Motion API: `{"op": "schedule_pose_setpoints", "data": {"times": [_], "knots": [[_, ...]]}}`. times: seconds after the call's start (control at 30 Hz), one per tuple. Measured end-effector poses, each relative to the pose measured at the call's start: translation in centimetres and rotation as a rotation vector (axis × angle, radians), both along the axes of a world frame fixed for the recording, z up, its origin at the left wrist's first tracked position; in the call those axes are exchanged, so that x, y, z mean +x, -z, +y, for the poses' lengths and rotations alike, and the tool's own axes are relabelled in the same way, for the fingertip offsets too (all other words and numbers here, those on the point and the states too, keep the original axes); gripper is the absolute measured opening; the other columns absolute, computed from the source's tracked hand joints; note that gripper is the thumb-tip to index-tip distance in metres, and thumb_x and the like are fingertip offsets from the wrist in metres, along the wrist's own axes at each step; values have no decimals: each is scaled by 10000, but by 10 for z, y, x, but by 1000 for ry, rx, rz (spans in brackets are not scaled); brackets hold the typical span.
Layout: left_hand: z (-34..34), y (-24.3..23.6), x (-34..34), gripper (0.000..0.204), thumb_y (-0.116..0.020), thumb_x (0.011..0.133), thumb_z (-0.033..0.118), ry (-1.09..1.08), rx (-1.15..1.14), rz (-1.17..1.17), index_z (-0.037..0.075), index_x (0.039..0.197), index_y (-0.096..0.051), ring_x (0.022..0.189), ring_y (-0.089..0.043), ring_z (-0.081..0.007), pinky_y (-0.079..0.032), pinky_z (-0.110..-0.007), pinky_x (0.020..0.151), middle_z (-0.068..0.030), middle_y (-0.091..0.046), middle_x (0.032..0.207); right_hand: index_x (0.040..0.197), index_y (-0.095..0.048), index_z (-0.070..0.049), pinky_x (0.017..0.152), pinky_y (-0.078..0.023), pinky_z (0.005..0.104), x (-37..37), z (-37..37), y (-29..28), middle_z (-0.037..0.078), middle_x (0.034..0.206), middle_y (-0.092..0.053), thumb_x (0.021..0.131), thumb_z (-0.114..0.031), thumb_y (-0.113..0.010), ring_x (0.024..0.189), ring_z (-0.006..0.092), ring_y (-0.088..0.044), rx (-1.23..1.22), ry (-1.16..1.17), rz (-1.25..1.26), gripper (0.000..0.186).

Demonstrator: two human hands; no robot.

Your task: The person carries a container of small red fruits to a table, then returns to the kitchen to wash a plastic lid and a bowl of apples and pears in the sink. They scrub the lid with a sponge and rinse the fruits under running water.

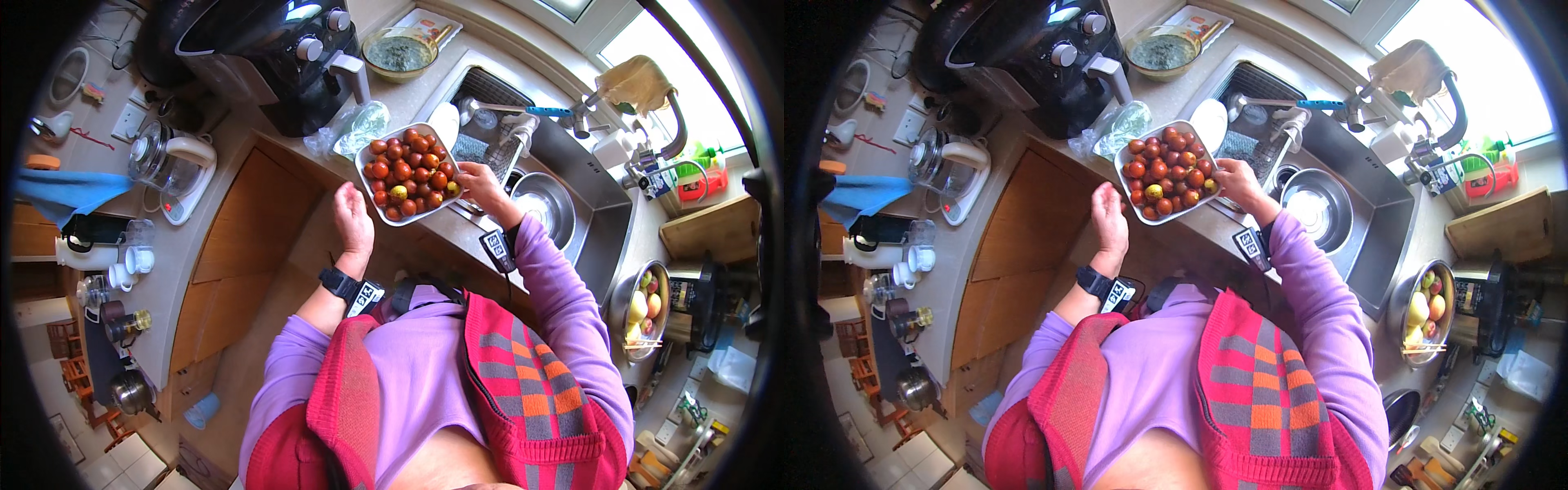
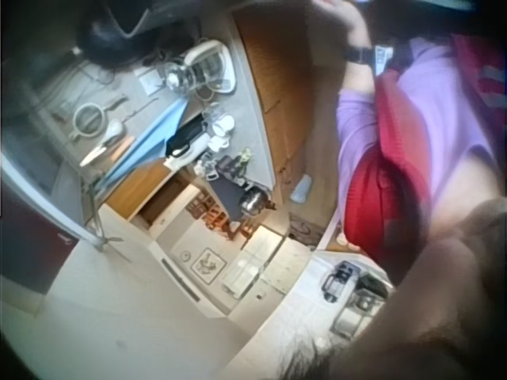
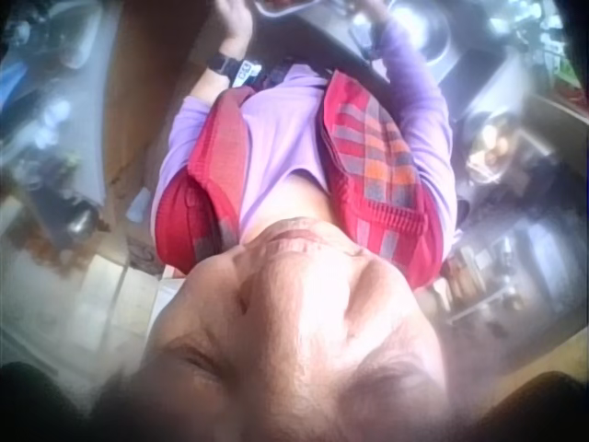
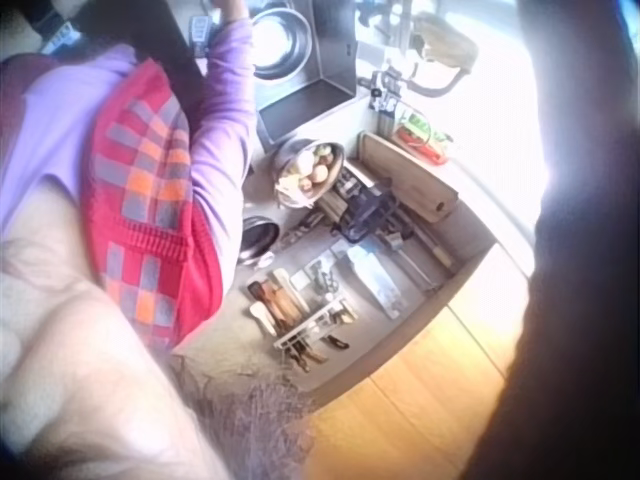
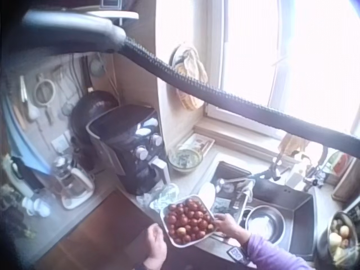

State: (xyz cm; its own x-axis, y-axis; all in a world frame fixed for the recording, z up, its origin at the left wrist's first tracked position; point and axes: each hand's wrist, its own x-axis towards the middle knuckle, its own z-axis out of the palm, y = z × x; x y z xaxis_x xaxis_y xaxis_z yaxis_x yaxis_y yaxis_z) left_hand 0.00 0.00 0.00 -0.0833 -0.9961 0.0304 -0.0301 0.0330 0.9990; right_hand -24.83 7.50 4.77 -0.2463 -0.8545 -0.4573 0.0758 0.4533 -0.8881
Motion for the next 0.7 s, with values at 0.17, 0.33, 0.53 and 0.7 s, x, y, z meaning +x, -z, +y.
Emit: {"op": "schedule_pose_setpoints", "data": {"times": [0.17, 0.33, 0.53, 0.7], "knots": [[14, 0, -12, 223, -471, 909, 144, 128, 297, 179, -13, 1043, -555, 662, -464, -53, -402, -209, 569, 6, -557, 822, 1131, -525, -2, 641, -557, 324, -6, -10, -12, 101, 932, -610, 835, -58, -451, 794, 203, -633, 87, -95, -39, 310], [11, -5, -8, 192, -456, 914, 129, 170, 355, 208, -3, 1031, -530, 777, -487, -78, -425, -223, 683, -24, -557, 916, 957, -586, 51, 553, -562, 326, 7, -11, -11, 118, 816, -614, 789, 13, -440, 674, 224, -636, 1, 9, 52, 225], [19, -32, 0, 162, -459, 910, 122, 203, 165, 321, -2, 994, -521, 820, -487, -89, -421, -235, 748, -25, -549, 920, 957, -579, 66, 527, -541, 283, 23, 16, -34, 106, 786, -612, 761, 46, -444, 638, 185, -628, -130, 53, -30, 240], [42, -54, 27, 135, -473, 898, 114, 157, 135, 368, 9, 952, -538, 798, -485, -80, -415, -227, 731, -11, -548, 875, 992, -573, 61, 530, -524, 262, 46, 46, -53, 100, 791, -614, 760, 48, -439, 630, 157, -613, -248, -6, -77, 269]]}}
